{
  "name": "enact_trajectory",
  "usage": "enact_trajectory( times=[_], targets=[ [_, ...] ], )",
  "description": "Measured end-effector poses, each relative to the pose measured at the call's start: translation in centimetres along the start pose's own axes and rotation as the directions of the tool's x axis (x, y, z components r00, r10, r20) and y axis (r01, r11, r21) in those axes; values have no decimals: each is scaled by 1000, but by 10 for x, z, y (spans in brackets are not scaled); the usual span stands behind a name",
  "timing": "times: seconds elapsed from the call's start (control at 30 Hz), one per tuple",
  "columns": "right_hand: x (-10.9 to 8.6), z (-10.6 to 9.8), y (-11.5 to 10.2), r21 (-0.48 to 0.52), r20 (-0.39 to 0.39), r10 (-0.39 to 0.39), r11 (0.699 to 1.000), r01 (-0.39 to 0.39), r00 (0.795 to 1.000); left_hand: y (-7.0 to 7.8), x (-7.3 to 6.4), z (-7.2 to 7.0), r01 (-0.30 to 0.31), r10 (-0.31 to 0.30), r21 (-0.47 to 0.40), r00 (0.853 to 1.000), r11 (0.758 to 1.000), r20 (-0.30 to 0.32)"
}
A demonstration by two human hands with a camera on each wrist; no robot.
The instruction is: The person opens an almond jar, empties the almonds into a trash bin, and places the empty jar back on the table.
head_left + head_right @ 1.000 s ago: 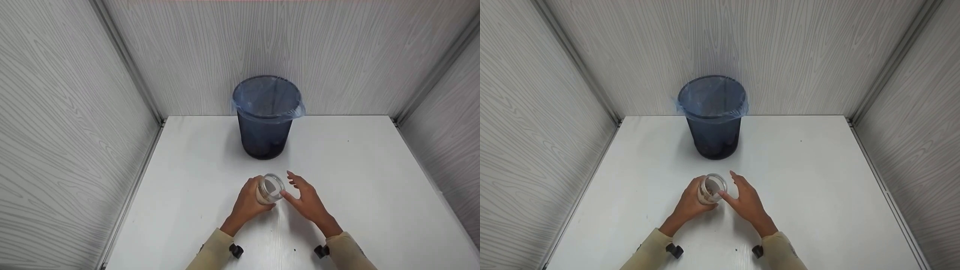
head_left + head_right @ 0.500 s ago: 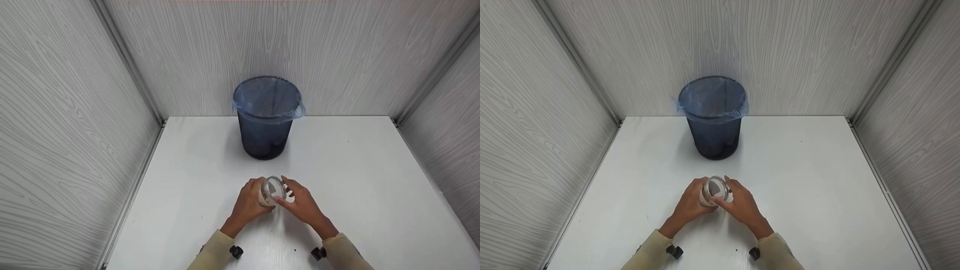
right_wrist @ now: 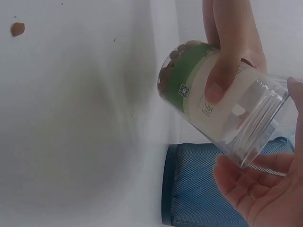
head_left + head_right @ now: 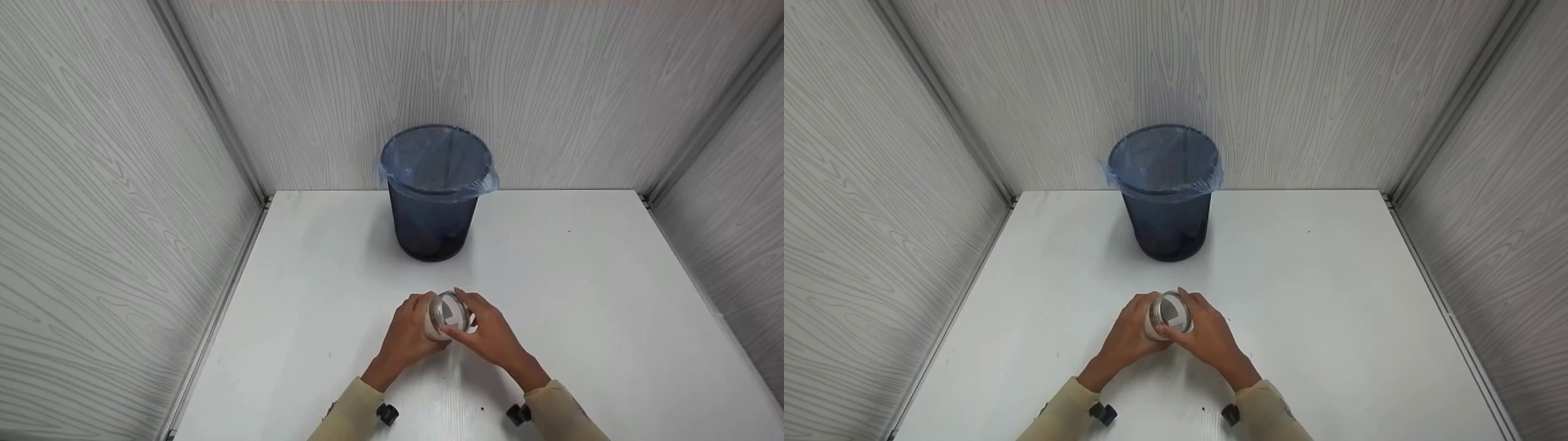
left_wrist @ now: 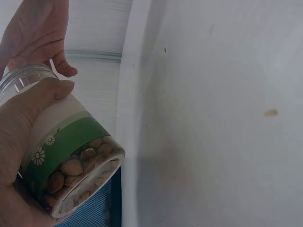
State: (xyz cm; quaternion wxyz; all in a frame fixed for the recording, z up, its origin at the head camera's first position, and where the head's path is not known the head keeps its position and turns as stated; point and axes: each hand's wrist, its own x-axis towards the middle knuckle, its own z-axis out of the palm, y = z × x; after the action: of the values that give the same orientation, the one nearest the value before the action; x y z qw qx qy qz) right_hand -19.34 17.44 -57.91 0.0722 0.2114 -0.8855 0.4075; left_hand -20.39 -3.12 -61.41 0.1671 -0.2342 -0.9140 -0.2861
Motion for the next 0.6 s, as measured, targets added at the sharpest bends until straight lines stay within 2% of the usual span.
enact_trajectory(
  times=[0.3, 0.6],
  targets=[
    [-1, -2, 1, -32, 25, -35, 999, 36, 999, -1, 2, -1, -20, 20, 13, 1000, 1000, 5],
    [-2, -9, 1, -61, 89, -130, 989, 135, 988, 1, 0, -2, -18, 18, 14, 1000, 1000, 17]
  ],
)
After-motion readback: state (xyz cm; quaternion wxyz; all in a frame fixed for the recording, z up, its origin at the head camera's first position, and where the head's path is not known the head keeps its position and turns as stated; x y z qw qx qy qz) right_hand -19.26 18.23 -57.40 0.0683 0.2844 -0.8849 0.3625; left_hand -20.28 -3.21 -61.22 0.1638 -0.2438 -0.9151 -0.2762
